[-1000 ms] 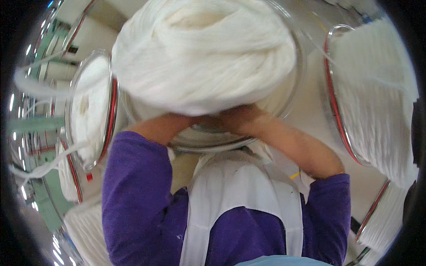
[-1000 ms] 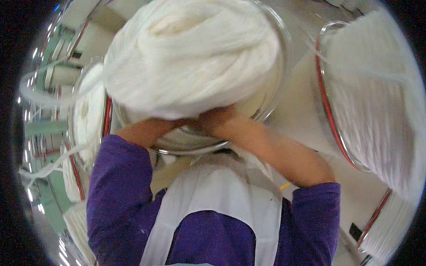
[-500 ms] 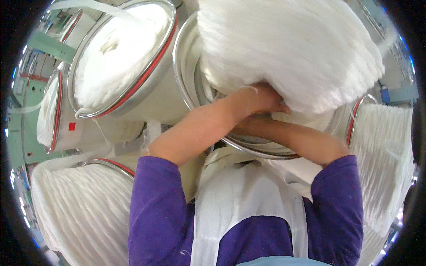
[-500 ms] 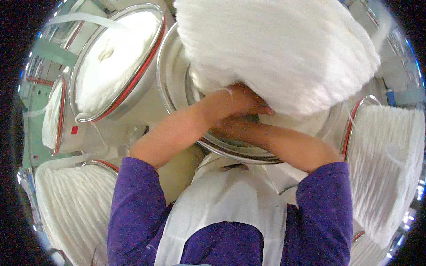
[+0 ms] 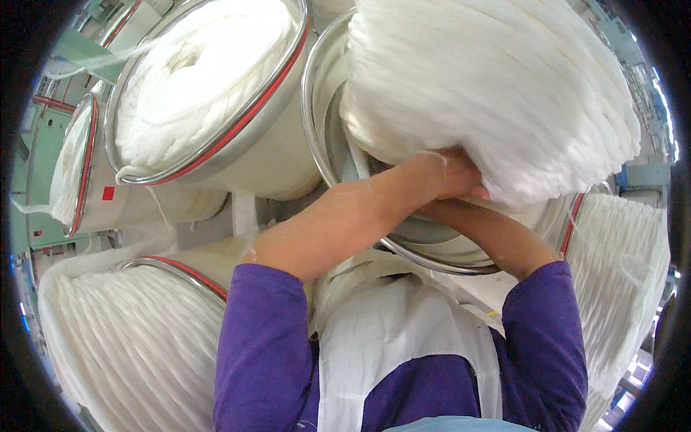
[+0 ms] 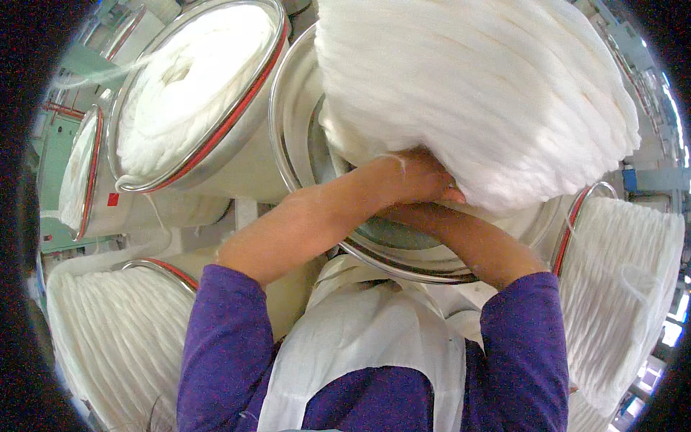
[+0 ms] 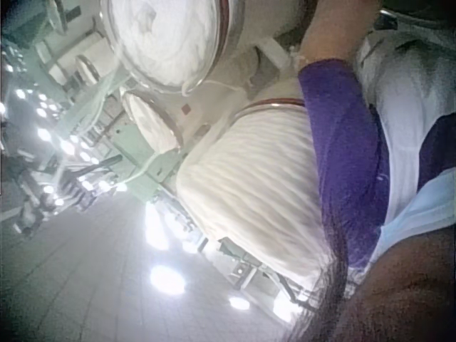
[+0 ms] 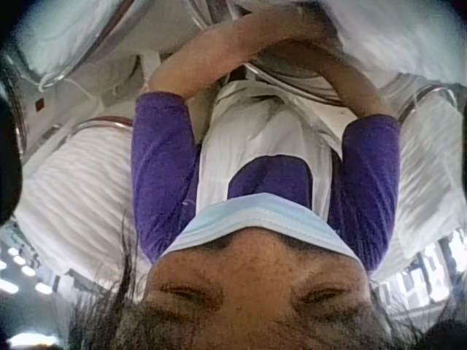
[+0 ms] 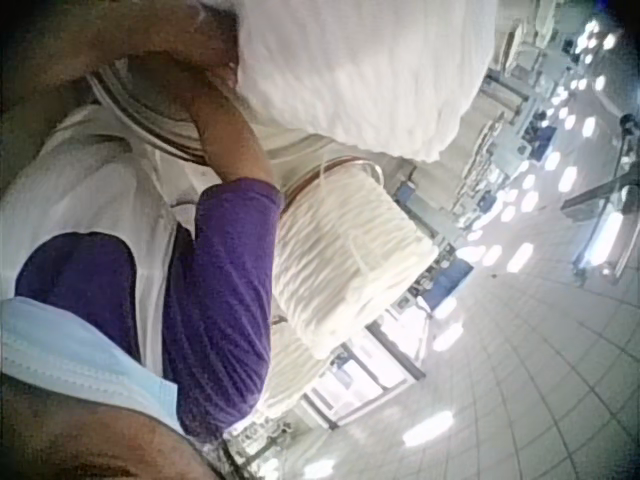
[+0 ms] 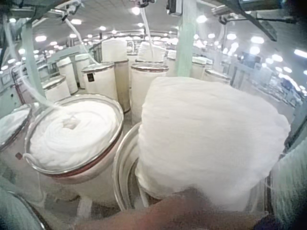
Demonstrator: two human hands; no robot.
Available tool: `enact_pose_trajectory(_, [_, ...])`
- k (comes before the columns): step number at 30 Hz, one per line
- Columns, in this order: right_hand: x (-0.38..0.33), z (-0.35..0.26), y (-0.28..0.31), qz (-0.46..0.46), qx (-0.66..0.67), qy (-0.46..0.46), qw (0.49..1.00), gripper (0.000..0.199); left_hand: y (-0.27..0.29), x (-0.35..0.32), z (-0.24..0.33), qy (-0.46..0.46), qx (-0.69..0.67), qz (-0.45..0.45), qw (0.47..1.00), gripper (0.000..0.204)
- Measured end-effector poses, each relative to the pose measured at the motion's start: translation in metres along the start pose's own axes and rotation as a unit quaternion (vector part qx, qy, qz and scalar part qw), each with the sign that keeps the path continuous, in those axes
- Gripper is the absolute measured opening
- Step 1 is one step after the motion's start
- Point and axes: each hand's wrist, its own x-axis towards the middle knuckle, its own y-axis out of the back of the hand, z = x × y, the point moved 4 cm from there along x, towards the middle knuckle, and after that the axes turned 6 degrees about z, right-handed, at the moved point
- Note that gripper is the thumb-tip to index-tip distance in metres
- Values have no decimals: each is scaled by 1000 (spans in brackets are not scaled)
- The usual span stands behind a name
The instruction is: The person handles white textile roving in a factory, pulling strands from large cylindrical containers, feeding them into a machine, and tying ends together. They move between containers, adjust the roving, and place it into bins.
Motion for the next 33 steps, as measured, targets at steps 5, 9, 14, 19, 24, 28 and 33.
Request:
enact_pose_trajectory(5, [-27, -12, 1, -154, -65, 87, 982, 23, -3, 5, -9, 41, -4, -102, 994, 67])
enact_pose_trajectory(9, [-62, -3, 3, -219, 63, 57, 972, 21, -7, 2, -12, 6, -13, -131, 991, 65])
enact_pose_trajectory(14, [-103, 7, 30, -66, 287, 16, 956, 31, -7, -2, -17, 30, -25, -68, 997, 61])
enact_pose_trajectory(19, [-189, 27, 72, 112, 367, -99, 918, 40, -11, -16, -27, 127, -31, -157, 979, 63])
enact_pose_trajectory(24, [-237, 16, 71, 191, 216, -203, 936, 46, -20, -41, -46, 138, 17, -148, 979, 66])
enact_pose_trajectory(28, [-220, -17, 73, 198, 238, -198, 930, 46, -8, -48, -79, 92, 58, -166, 980, 66])
enact_pose_trajectory(33, [-176, -26, 54, 75, 341, -101, 932, 43, 34, -69, -105, 106, 90, -226, 964, 65])
